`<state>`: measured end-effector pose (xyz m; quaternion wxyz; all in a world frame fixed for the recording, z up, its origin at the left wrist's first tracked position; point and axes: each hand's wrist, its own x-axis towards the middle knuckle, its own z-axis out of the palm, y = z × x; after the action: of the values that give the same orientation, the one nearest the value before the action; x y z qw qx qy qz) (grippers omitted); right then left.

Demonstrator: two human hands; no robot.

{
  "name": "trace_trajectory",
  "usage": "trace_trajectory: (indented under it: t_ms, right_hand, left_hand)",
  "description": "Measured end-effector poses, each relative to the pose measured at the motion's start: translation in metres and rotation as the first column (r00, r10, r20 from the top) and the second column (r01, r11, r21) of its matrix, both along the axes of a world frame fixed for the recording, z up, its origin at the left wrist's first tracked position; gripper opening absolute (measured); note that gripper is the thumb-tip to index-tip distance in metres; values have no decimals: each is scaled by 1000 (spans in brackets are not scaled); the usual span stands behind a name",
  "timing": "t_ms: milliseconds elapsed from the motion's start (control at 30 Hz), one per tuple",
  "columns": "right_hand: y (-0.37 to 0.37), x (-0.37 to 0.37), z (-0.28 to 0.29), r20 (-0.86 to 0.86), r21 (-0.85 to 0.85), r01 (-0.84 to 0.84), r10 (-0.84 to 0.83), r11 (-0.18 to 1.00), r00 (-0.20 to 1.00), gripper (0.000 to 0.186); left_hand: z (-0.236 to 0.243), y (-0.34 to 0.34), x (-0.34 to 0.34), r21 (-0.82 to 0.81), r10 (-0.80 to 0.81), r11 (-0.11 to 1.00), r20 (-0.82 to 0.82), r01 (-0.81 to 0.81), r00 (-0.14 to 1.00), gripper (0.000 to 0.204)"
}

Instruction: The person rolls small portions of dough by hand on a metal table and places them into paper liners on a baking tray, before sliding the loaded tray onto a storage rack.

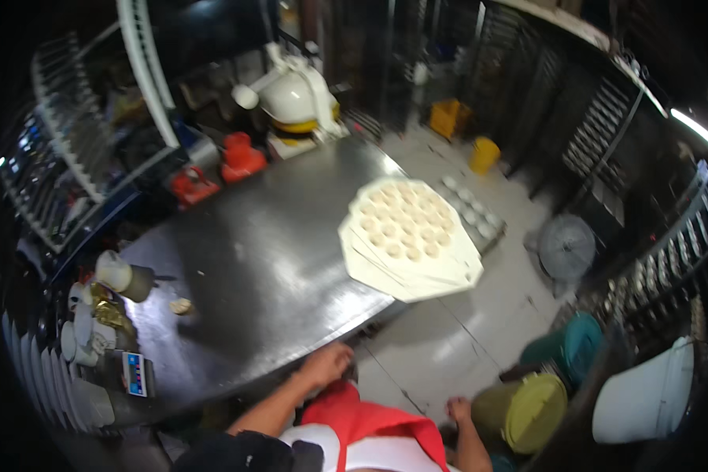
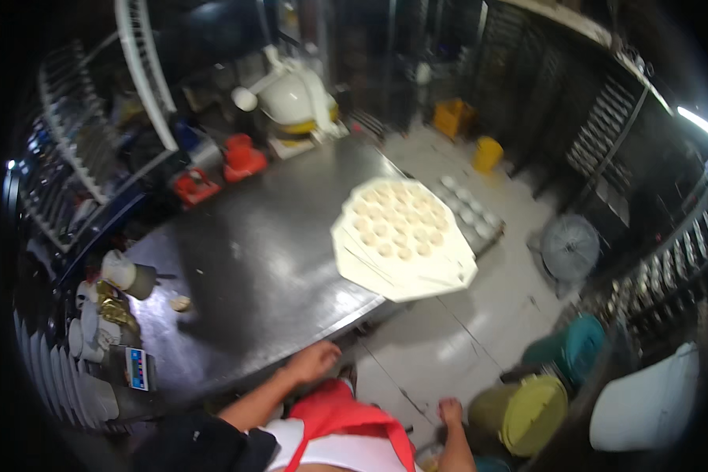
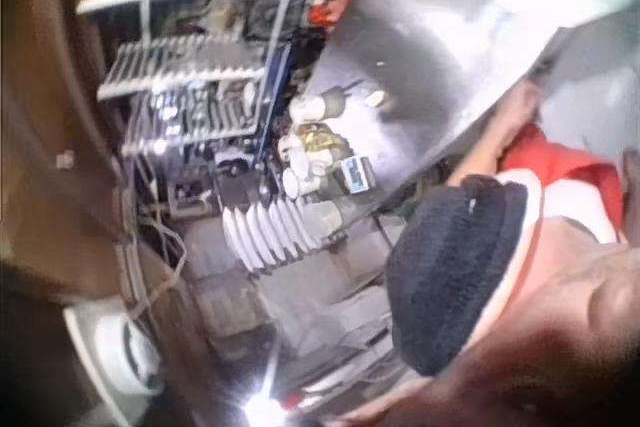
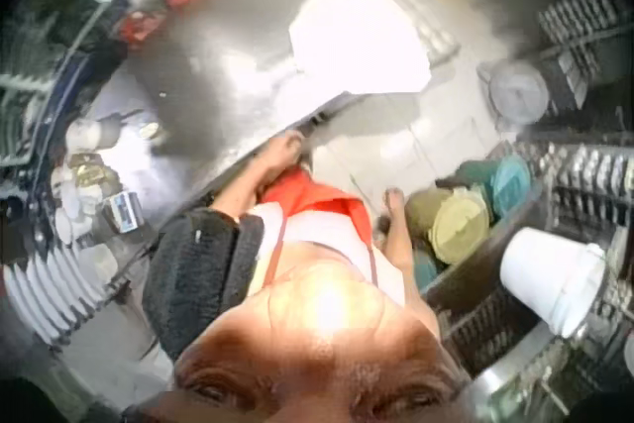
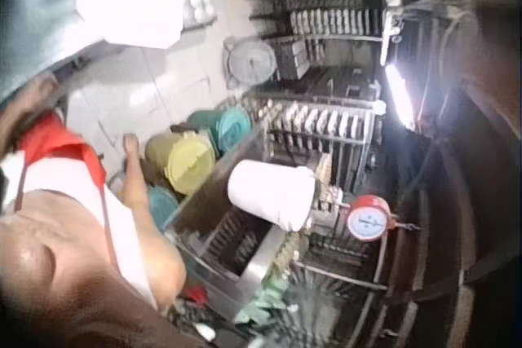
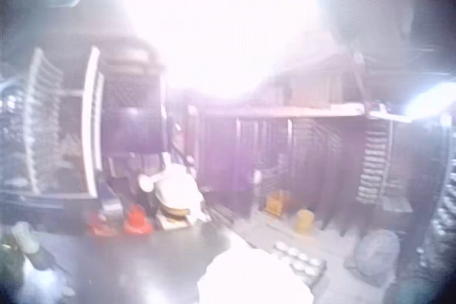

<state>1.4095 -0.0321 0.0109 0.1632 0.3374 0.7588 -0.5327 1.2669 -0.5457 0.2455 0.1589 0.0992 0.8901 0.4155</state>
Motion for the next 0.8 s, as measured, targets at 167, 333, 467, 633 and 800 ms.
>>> trace_trajectory:
  t_ms: [167, 333, 467, 633, 800]
  right_hand:
    - [2, -103, 50, -83, -179, 141, -157, 974, 984, 14]
    - [48, -158, 108, 58, -282, 237, -230, 930, 971, 12]
    - [98, -243, 141, -97, -178, 227, -247, 957, 964, 19]
    - [86, -459, 177, -233, -45, -79, 66, 996, 970, 20]
    - [48, -692, 151, -512, 79, -489, 457, 868, 728, 35]
  left_hand:
    - [-26, 15, -138, -58, 354, 932, -57, -357, 934, 40]
    - [-84, 41, -254, -132, 581, 812, 102, -568, 807, 67]
    - [-65, 80, -283, -172, 699, 711, 279, -682, 659, 87]
    - [-45, 82, -295, -192, 798, 572, 353, -797, 487, 104]
    - [-61, 88, -313, -161, 890, 423, 258, -892, 376, 102]
